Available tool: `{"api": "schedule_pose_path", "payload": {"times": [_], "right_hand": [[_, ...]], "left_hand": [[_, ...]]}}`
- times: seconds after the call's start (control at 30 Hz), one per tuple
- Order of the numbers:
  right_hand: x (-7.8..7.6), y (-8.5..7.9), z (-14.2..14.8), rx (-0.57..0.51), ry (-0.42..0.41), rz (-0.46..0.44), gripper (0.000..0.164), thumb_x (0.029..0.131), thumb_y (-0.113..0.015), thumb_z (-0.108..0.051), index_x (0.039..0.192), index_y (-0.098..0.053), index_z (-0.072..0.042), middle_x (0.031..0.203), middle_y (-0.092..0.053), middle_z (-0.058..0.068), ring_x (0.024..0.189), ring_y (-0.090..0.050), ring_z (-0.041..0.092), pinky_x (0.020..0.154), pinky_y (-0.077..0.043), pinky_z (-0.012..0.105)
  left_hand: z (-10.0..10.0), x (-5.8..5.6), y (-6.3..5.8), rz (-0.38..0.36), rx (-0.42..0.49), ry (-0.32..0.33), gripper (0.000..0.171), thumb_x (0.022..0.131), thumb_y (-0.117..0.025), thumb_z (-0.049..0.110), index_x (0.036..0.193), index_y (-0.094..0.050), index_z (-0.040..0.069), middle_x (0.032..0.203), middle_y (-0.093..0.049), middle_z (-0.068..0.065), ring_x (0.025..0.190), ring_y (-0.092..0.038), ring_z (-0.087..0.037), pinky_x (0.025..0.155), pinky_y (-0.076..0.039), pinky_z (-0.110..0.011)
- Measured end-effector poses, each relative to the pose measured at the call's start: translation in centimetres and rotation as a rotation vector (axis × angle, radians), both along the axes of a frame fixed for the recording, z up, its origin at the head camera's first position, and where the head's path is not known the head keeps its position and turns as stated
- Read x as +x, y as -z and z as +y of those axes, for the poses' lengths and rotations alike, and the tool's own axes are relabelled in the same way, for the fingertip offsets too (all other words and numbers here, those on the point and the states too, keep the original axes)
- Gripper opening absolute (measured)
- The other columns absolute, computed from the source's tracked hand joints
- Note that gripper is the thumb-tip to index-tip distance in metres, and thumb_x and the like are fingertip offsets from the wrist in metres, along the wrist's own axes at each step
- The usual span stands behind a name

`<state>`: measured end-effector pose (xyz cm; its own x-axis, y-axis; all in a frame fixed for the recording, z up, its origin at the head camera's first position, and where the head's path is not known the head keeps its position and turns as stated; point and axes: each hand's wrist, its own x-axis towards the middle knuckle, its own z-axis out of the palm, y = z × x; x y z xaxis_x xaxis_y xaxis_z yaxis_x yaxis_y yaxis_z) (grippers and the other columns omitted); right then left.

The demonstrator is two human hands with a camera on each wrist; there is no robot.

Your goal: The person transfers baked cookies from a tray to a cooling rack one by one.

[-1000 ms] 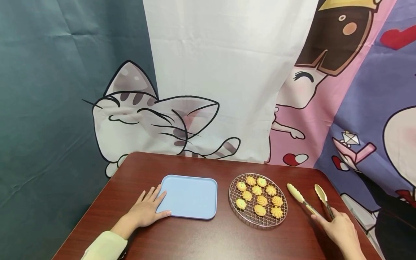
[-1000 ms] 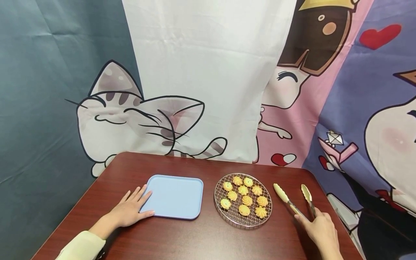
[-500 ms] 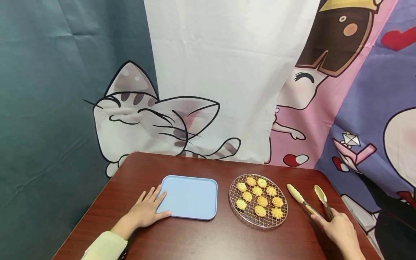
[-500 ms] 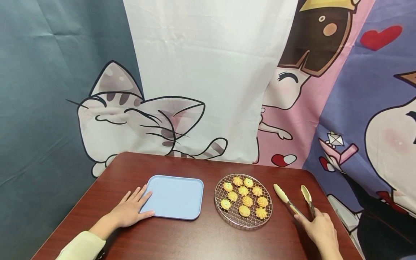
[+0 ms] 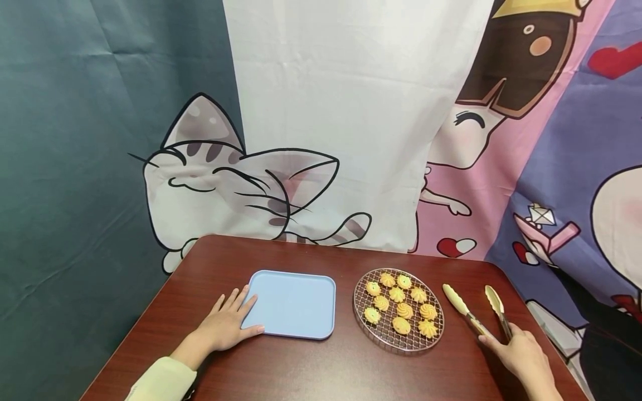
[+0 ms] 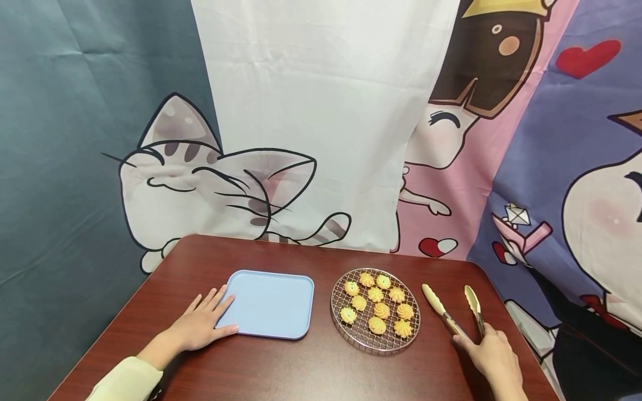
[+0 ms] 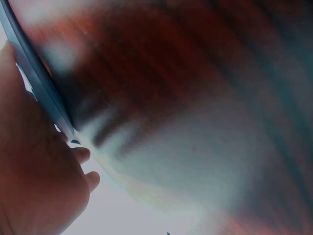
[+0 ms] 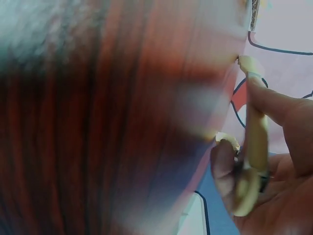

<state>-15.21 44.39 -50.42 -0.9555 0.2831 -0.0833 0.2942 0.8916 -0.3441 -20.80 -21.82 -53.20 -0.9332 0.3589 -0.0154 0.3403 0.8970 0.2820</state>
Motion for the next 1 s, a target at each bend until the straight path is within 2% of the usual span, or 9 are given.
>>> {"api": "schedule_pose_path", "payload": {"times": [0.37,0.57,0.77,1.0], "right_hand": [[-0.18,0.64,0.60,0.000,0.010,-0.095,0.116,0.075,-0.072,-0.075,0.133,-0.039,0.020,0.110,-0.049,0.045,0.104,-0.052,0.062,0.081,-0.045,0.069],[-0.31,0.72,0.90,0.014,0.003,-0.111,0.116,0.073,-0.073,-0.075,0.132,-0.039,0.019,0.113,-0.050,0.045,0.107,-0.052,0.062,0.082,-0.045,0.069],[-0.34,0.73,1.00,0.003,0.005,-0.170,0.122,0.072,-0.071,-0.079,0.135,-0.037,0.019,0.117,-0.049,0.045,0.110,-0.051,0.062,0.086,-0.044,0.070],[-0.07,0.75,0.76,-0.021,0.026,-0.208,0.122,0.074,-0.070,-0.078,0.138,-0.031,0.018,0.114,-0.045,0.042,0.109,-0.049,0.063,0.090,-0.041,0.072]], "left_hand": [[0.13,0.25,-0.79,-0.035,-0.039,-0.012,0.092,0.092,-0.047,0.075,0.159,-0.035,0.013,0.168,-0.018,-0.016,0.152,-0.020,-0.045,0.119,-0.011,-0.067],[0.14,0.30,-0.90,-0.038,-0.034,-0.013,0.092,0.092,-0.047,0.075,0.159,-0.035,0.013,0.168,-0.018,-0.016,0.152,-0.019,-0.045,0.119,-0.010,-0.067],[0.08,0.29,-0.98,-0.040,-0.037,-0.011,0.091,0.093,-0.047,0.074,0.159,-0.035,0.013,0.168,-0.017,-0.017,0.152,-0.019,-0.045,0.119,-0.010,-0.066],[0.12,0.27,-0.81,-0.022,-0.025,0.000,0.089,0.093,-0.051,0.071,0.157,-0.038,0.010,0.167,-0.021,-0.019,0.151,-0.021,-0.047,0.118,-0.012,-0.067]]}}
